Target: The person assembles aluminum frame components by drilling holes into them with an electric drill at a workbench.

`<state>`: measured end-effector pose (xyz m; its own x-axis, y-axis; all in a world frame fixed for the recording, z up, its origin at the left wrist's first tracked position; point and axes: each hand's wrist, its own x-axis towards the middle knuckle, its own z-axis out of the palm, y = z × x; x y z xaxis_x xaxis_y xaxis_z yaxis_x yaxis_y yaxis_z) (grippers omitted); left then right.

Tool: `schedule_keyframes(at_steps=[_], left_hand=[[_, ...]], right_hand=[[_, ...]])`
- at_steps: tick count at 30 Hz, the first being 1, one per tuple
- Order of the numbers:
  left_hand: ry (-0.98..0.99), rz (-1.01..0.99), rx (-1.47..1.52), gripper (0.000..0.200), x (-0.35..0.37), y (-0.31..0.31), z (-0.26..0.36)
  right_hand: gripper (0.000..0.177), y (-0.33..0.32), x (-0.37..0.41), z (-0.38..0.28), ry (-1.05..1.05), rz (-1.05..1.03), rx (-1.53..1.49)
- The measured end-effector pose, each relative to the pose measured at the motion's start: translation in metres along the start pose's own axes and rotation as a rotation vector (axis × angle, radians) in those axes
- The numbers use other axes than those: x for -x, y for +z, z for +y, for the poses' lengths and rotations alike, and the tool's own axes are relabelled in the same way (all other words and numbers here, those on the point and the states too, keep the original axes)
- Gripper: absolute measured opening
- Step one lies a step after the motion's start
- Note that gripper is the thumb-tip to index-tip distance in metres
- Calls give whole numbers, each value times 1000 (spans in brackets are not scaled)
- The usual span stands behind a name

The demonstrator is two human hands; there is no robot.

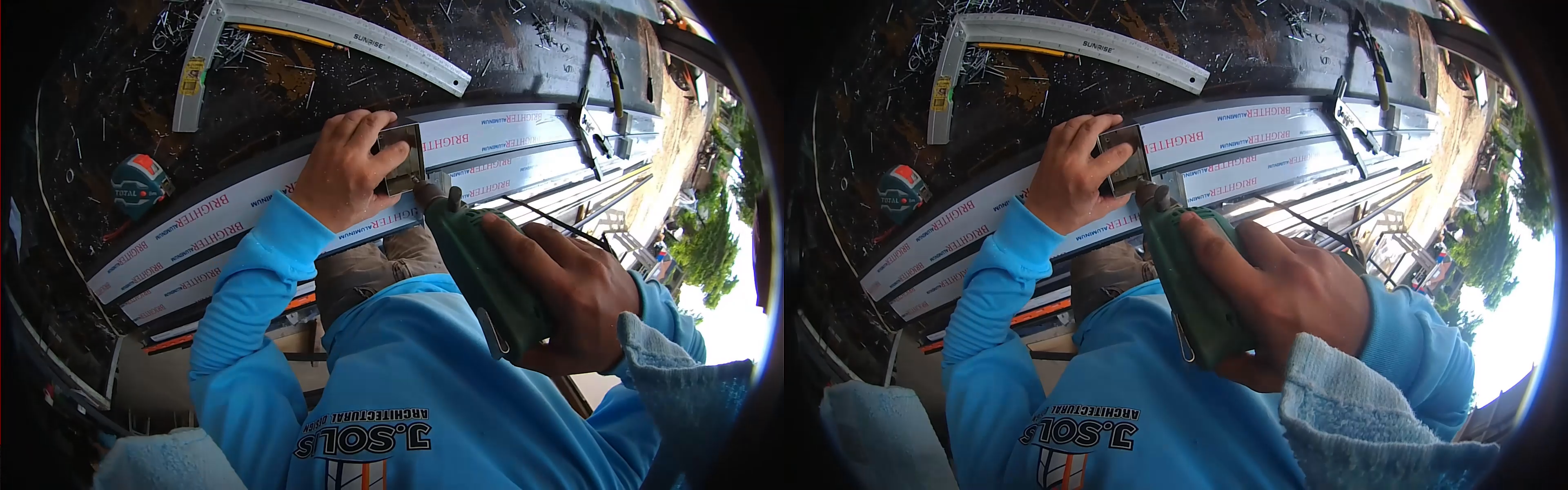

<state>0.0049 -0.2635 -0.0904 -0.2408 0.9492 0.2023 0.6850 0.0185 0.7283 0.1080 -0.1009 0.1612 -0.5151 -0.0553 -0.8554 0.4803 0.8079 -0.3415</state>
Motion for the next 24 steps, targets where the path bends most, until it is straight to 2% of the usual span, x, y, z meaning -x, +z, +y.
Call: schedule_keyframes(at_steps=[9,15,20,24], left_hand=[[-12,-36,7,60,-3,-2,1],[-22,-52,13,61,-5,-4,2],[-34,-61,21,60,-5,-4,3],[-34,-72,10,61,-6,-5,4]], right_hand=[[89,6,-6,-1,-40,132,-21],[83,7,-9,-3,-26,130,58],[81,-6,-16,-11,13,48,65],[79,-5,-20,-13,-51,3,102]])
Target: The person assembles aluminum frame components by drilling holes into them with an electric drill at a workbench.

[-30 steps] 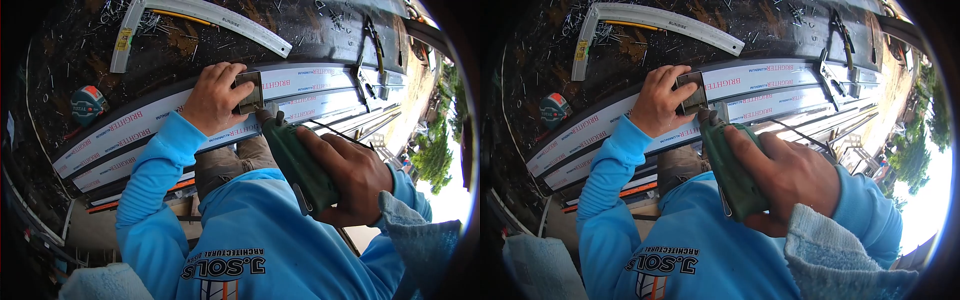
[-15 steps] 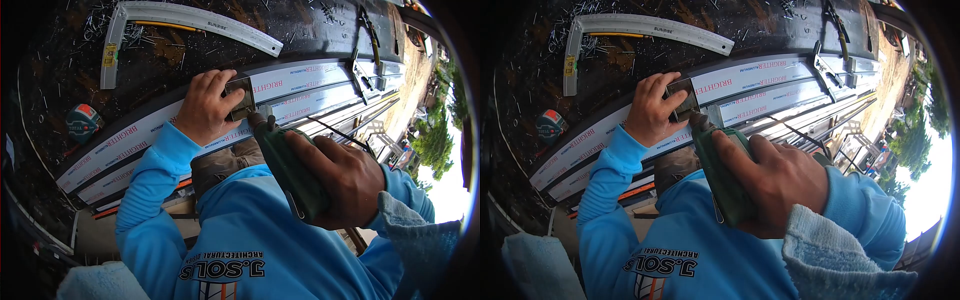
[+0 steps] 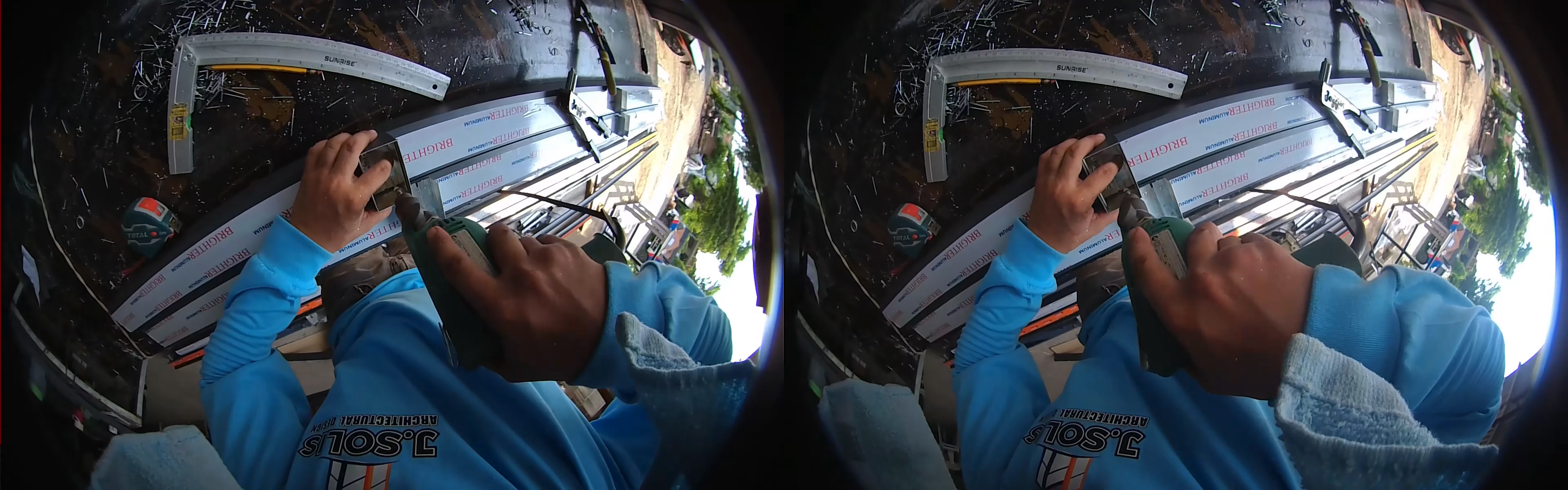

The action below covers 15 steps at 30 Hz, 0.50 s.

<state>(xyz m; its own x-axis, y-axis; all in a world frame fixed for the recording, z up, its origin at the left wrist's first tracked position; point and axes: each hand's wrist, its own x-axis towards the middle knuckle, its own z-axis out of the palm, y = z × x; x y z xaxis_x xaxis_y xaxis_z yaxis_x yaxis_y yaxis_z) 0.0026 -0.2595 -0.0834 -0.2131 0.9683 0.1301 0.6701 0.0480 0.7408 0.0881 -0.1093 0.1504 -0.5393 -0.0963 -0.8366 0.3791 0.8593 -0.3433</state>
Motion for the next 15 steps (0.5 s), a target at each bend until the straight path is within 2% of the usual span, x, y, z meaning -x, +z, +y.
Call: schedule_keyframes(at_steps=[2,5,8,9,15], left_hand=[[-1,-4,3,63,0,0,-1],[5,-14,-3,65,0,0,-2],[-3,-34,-14,65,-1,-1,-1],[11,-49,-62,57,-2,-3,0],[13,-75,-77,57,-3,-4,-1]], right_hand=[[59,3,-1,-3,-82,45,121],[53,7,1,0,-108,118,148],[51,3,1,3,-89,65,78],[51,3,0,3,-78,69,73],[51,11,1,3,-142,88,252]])
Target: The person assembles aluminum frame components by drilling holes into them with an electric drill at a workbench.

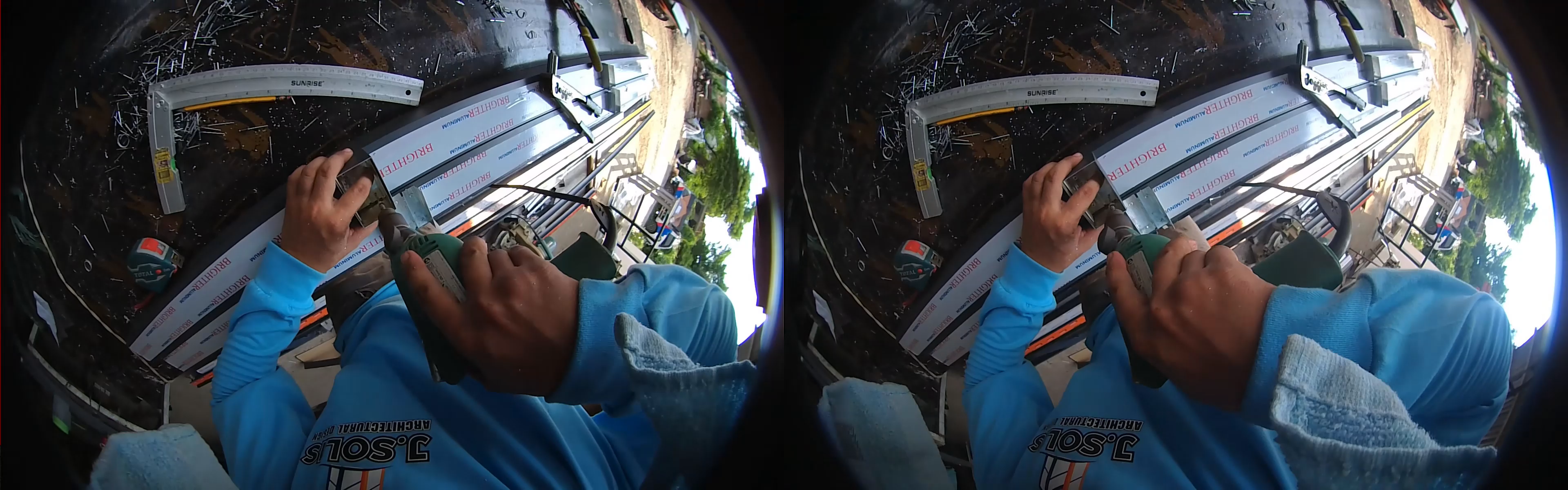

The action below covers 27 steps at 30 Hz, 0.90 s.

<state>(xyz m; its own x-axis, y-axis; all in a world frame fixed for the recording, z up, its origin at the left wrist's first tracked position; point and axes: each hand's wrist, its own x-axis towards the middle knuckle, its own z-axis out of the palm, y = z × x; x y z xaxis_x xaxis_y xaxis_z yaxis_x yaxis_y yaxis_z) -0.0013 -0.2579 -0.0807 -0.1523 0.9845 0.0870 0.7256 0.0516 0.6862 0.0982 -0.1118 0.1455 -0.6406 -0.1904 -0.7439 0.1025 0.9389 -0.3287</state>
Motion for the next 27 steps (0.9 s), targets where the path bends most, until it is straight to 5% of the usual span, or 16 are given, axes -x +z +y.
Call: schedule_keyframes(at_steps=[14,18,27], left_hand=[[8,12,1,55,-1,0,1],[10,12,1,57,0,1,0],[15,35,46,61,3,2,-2]], right_hand=[[67,-4,-1,6,42,-65,-132],[52,-7,-1,9,9,-14,-112],[83,-26,-25,35,116,-217,-351]])
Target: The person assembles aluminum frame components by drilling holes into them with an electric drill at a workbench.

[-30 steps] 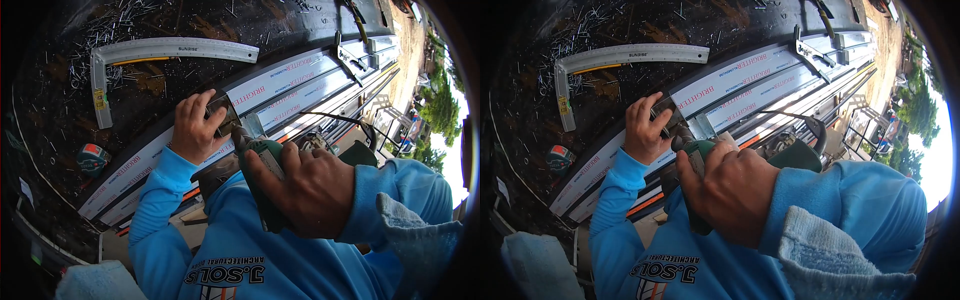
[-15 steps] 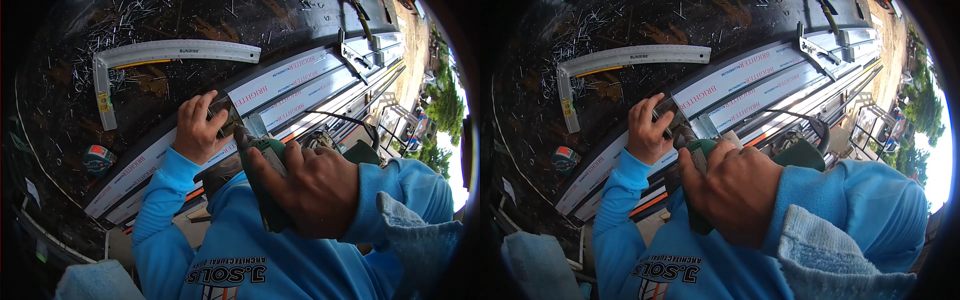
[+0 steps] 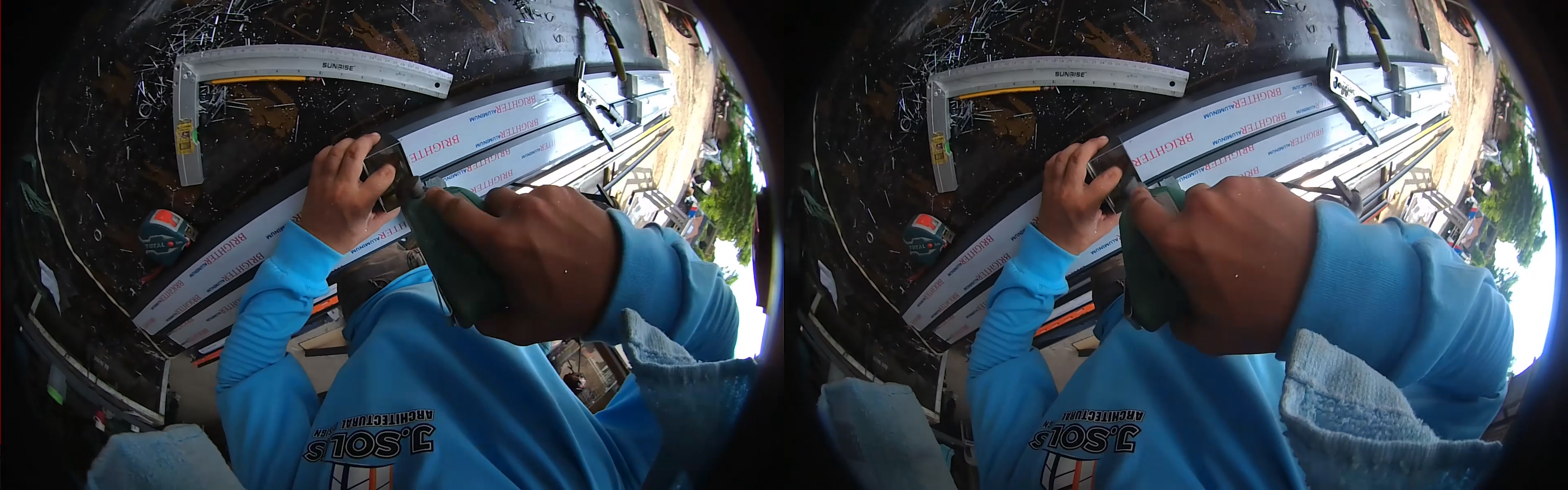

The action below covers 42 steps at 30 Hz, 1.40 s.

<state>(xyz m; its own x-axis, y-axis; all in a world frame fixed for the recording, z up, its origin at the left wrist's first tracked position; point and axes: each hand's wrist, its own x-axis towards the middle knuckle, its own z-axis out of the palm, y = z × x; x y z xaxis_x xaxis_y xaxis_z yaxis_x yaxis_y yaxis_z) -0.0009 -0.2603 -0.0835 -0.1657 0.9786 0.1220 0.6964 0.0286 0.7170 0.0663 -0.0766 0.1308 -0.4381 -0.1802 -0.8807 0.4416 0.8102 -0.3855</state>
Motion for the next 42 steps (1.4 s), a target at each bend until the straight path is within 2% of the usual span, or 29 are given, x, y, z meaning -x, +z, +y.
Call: schedule_keyframes(at_steps=[2,6,9,12,14,16,17,18,19,20,22,24,25,26,28,29,30,31,33,34,35,36,38,40,41,42], left_hand=[[-32,0,-3,62,2,2,-1],[-19,15,13,61,4,7,-1],[-9,7,-1,60,3,6,0],[-6,26,-5,69,3,7,2],[-10,6,-15,69,1,5,3],[-9,12,-33,72,-1,4,5],[-21,8,-48,75,-2,4,7],[7,17,-56,75,-2,6,8],[-19,14,-59,79,-2,8,7],[-48,6,-63,83,0,9,6],[-18,-15,-78,90,-6,1,11],[-76,117,56,95,-21,-18,34],[-97,151,41,99,-35,-28,44],[-98,258,24,78,-55,-36,54],[-183,199,46,43,-109,-45,74],[-25,247,-44,14,-150,-47,95],[84,236,-70,12,-187,-40,106],[165,175,-132,9,-226,-28,115],[190,37,-265,6,-299,9,101],[64,-102,-361,6,-332,27,87],[-99,-241,-317,8,-363,39,76],[-103,-312,-370,10,-385,48,64],[-167,-459,-392,14,-406,66,45],[-69,-421,-389,19,-404,85,31],[-81,-495,-436,20,-404,91,27],[-88,-472,-443,17,-403,102,18]], right_hand=[[83,-6,-3,7,7,-32,-34],[84,2,0,14,-62,101,-248],[86,5,17,8,25,58,-299],[94,15,65,15,-72,194,-266],[86,38,93,29,-72,546,-492],[115,63,89,93,-520,488,-431],[125,83,86,110,-420,459,-576],[126,106,67,128,-313,578,-630],[125,119,46,143,-216,715,-448],[122,129,24,150,-76,803,-464],[117,137,-15,168,24,947,-474],[116,145,-33,192,-71,1079,-353],[103,143,-23,195,-88,1126,-235],[103,142,-14,209,-93,1147,-241],[79,147,13,247,-64,1254,-393],[53,156,13,277,103,1402,-365],[39,160,16,302,313,1459,-200],[37,172,15,332,329,1422,-229],[33,178,10,369,311,1401,-195],[32,176,12,373,275,1413,-134],[30,166,17,369,261,1529,-224],[29,159,20,376,296,1516,-153],[30,152,26,397,174,1361,-71],[26,147,34,404,48,1348,-89],[24,149,38,408,37,1344,-160],[23,150,40,412,20,1336,-228]])
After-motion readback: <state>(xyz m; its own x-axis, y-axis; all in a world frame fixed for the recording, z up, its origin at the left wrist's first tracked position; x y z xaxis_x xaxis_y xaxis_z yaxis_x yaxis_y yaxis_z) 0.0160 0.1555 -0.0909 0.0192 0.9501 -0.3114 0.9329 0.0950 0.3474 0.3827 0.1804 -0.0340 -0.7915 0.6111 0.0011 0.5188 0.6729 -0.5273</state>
